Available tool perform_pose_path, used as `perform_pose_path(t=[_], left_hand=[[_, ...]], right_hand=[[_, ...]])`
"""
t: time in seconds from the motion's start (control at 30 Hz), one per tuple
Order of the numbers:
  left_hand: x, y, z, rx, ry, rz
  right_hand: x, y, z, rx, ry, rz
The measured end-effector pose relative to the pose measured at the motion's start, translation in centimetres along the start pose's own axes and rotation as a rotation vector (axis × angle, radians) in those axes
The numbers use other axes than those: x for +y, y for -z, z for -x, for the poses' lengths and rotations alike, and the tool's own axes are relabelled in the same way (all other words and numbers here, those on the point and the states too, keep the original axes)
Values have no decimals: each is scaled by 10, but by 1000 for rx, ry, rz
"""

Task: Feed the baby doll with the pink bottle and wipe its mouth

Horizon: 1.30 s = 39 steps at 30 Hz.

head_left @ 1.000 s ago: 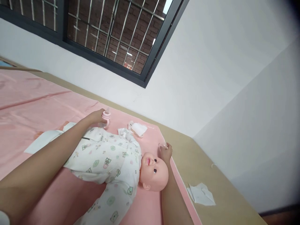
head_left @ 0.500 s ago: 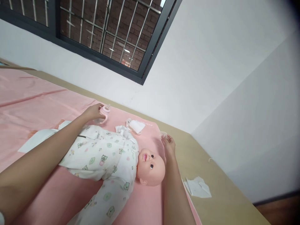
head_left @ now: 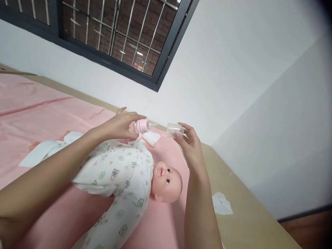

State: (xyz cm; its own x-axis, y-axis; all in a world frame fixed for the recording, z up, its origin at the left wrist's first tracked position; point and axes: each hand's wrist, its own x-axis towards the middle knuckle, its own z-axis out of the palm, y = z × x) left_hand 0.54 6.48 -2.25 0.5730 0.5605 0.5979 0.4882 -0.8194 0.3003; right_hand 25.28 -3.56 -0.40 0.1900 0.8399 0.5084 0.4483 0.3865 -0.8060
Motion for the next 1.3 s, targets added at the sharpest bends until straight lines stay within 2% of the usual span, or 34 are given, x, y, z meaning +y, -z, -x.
perform_pose_path(t=[0.1, 0.3, 0.6, 0.87, 1.07, 1.3], left_hand=[[13, 1, 4, -64, -103, -19], [27, 3, 7, -72, -212, -22], [27, 10, 7, -97, -227, 68], [30, 11, 8, -119, -233, 204], [30, 9, 6, -81, -229, 109], [30, 7, 7, -89, -180, 32]], right_hand=[[-14, -17, 11, -49, 15, 20], [-24, -35, 22, -151, 35, 88], [-17, -38, 21, -199, 59, 25], [-16, -38, 21, -176, 52, 18], [-16, -42, 20, -128, 8, 26], [-15, -46, 20, -126, -10, 44]])
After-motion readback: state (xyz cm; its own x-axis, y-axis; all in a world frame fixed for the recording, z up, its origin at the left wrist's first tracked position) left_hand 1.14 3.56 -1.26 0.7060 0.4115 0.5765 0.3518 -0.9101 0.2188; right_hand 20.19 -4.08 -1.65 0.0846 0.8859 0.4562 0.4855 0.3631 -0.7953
